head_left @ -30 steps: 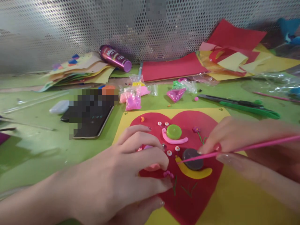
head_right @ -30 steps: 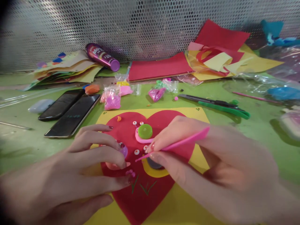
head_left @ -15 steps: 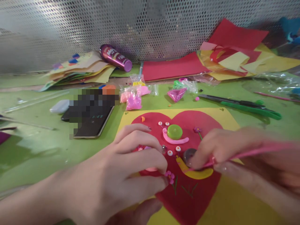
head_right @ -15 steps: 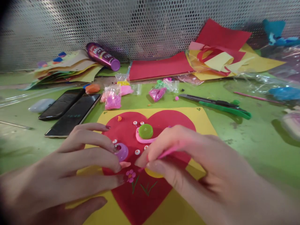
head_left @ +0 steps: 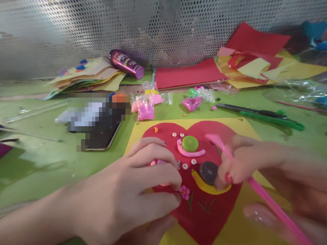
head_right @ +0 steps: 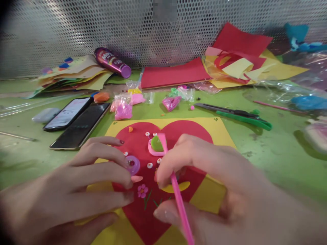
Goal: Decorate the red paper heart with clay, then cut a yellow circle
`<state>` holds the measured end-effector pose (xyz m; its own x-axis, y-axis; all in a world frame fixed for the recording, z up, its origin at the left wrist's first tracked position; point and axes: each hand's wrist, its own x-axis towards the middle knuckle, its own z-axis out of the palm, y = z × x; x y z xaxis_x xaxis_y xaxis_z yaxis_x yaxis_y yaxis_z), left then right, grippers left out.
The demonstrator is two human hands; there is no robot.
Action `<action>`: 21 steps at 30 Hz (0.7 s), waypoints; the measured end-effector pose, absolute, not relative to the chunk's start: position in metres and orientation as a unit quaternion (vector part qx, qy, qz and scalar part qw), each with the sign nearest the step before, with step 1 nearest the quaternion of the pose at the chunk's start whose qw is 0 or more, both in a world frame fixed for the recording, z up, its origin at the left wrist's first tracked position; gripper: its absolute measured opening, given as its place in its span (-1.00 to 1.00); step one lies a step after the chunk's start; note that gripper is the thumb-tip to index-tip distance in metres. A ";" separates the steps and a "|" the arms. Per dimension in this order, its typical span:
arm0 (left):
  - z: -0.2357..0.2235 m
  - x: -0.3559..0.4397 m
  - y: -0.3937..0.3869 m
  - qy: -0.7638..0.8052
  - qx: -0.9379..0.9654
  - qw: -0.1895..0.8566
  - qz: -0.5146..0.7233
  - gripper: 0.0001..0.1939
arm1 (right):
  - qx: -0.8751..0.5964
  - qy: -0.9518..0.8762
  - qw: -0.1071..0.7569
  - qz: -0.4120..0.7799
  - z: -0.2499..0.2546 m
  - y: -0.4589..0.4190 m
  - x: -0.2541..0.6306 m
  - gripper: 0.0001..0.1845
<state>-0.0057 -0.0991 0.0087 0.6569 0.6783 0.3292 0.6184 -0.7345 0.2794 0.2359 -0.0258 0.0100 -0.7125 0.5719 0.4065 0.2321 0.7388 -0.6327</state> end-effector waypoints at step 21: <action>0.017 -0.011 -0.087 0.277 0.937 0.070 0.203 -0.92 | -0.170 -0.893 0.192 0.370 0.021 -0.037 0.226 -0.86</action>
